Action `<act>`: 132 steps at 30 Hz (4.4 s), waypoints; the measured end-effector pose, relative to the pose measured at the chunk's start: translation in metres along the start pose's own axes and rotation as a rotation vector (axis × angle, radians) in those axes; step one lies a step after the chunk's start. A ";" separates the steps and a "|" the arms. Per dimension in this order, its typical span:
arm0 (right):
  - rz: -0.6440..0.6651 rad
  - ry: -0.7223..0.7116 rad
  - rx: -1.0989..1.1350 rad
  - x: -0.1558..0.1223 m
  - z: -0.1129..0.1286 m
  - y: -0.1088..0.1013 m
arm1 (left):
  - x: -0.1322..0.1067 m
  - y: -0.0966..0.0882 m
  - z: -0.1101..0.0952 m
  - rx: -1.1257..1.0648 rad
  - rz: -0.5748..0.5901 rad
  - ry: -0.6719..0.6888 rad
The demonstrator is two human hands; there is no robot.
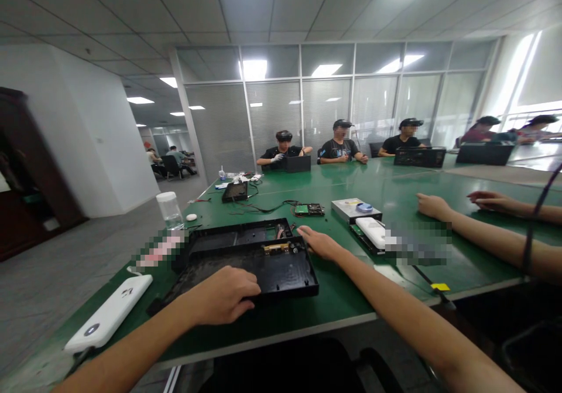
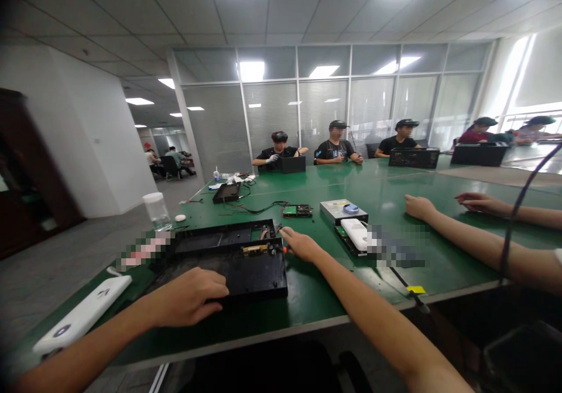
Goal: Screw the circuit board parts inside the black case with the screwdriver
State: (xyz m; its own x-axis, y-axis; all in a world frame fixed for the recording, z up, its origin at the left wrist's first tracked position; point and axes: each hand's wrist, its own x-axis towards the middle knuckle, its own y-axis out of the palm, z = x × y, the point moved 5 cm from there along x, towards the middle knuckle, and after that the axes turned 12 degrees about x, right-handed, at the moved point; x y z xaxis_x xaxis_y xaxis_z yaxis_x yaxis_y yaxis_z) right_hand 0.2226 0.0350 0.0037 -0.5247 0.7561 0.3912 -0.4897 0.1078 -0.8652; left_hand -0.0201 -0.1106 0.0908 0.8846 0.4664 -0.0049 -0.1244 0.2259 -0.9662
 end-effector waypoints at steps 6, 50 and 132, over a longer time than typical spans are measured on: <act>-0.079 0.151 -0.073 -0.020 -0.050 -0.025 | 0.006 0.032 -0.002 0.011 0.045 -0.033; -0.222 0.195 0.332 0.003 -0.027 -0.006 | 0.138 0.101 0.050 -0.040 -0.474 -0.004; 0.029 0.303 -0.348 0.040 0.099 -0.091 | 0.126 0.096 0.055 -0.203 -0.486 -0.183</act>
State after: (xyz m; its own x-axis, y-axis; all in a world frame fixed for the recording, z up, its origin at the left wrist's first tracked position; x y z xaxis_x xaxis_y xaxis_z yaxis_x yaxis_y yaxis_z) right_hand 0.1772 -0.0089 0.1288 -0.2817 0.9112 0.3006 -0.1879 0.2548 -0.9486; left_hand 0.0550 0.0172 0.0116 0.7241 0.4944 0.4810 0.3834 0.2912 -0.8765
